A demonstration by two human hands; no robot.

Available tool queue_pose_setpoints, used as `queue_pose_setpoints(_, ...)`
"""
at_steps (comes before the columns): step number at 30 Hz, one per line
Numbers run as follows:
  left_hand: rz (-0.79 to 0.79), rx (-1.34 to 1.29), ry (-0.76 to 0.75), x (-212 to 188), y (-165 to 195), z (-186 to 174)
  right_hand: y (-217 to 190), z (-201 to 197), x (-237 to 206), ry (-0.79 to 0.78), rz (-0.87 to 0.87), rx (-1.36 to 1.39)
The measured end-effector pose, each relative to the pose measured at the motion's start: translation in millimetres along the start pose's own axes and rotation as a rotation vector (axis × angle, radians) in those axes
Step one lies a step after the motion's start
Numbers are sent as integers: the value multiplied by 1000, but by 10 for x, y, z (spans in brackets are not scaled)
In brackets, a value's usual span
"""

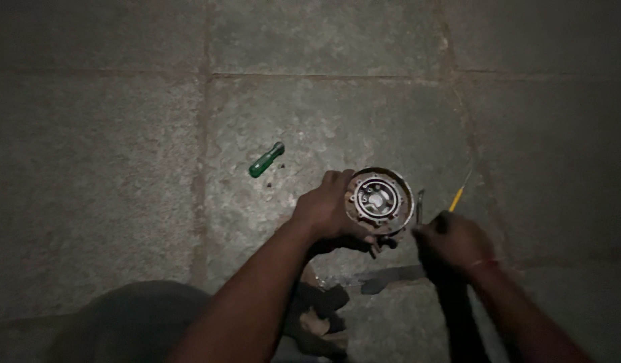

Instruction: The person is repairing a mechanical part, likely a carburetor, using a screwdriver and a cloth. They are seated on the floor, manipulating the part with both hands, and occasionally using the cloth to clean or wipe the part.

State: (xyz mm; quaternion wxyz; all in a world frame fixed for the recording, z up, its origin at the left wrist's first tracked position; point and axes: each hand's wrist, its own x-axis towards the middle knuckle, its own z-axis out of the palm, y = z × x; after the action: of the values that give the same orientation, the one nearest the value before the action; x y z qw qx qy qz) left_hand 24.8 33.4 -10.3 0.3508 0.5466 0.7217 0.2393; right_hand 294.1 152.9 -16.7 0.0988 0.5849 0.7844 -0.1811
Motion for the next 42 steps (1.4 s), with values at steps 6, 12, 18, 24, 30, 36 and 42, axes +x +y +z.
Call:
queue_pose_setpoints(6, 9, -18, -5, -8, -21, -27, 48, 316, 150, 138, -36, 14)
queue_pose_setpoints(12, -9, 8, -29, -24, 6, -46, 96, -29, 308, 199, 60, 400)
queue_pose_setpoints(18, -5, -14, -36, -50, 35, -81, -278, -544, 77, 77, 34, 1269)
queue_pose_setpoints(24, 16, 1, -30, -58, 21, -59, -837, -828, -328, -60, -37, 1281)
queue_pose_setpoints(30, -13, 10, -39, -22, 15, -38, -946, -626, -353, 206, -73, 1114)
queue_pose_setpoints(36, -18, 42, -31, -38, 42, -47, -754, -171, -143, 172, -180, 1103)
queue_pose_setpoints(42, -74, 56, -109, -25, 81, -96, -734, -12, -105, 287, -238, 719)
